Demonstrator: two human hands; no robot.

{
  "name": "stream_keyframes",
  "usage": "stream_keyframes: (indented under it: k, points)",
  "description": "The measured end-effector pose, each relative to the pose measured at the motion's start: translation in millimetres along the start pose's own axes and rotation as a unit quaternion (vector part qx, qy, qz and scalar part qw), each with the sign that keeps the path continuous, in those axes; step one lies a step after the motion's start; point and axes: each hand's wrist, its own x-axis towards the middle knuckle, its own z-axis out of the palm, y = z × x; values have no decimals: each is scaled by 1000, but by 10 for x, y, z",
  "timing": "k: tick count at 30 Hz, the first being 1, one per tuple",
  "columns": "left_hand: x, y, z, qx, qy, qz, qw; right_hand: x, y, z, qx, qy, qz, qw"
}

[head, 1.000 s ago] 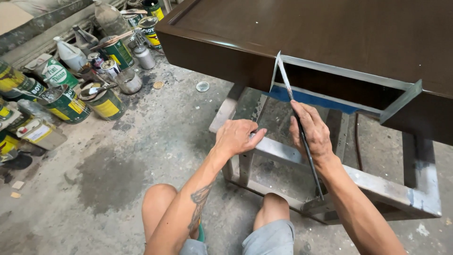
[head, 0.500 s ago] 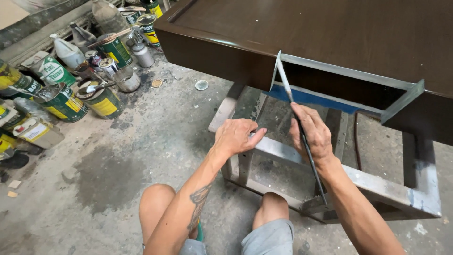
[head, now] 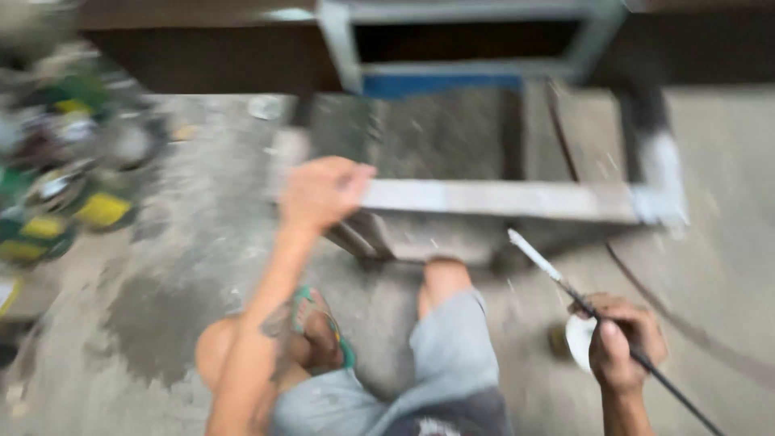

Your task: The person paints the edges and corners of a dark brown wooden table using a paintbrush and white paint. They repeatedly dip the brush into a small paint can and apply paint to the table's perimeter while kneeling beside it.

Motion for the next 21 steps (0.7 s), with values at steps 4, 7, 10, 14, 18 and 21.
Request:
stream_keyframes:
  k: [4,7,10,14,18,21]
  points:
    - [-3,58,-112,-6,-16,39,999,-858,107,-960,-232,74,169,955]
    - [-97,-25,-132,25,-35,55,998,-1300,62,-1408,-430,49,282,856]
    - [-157,-111,-160,40,-54,51,996,-1454,220,-1498,-461,41,304,833]
    - [-189,-111,-95,46,-19,36,998,-1681,881,-1679,-487,-47,292,822]
    - [-133,-24,-138,65,17,65,996,-1712,1448,-1675,-519,-107,258,808]
    - [-88,72,-144,79,26,35,996,-1779,1781,-1757,-529,-166,369,746]
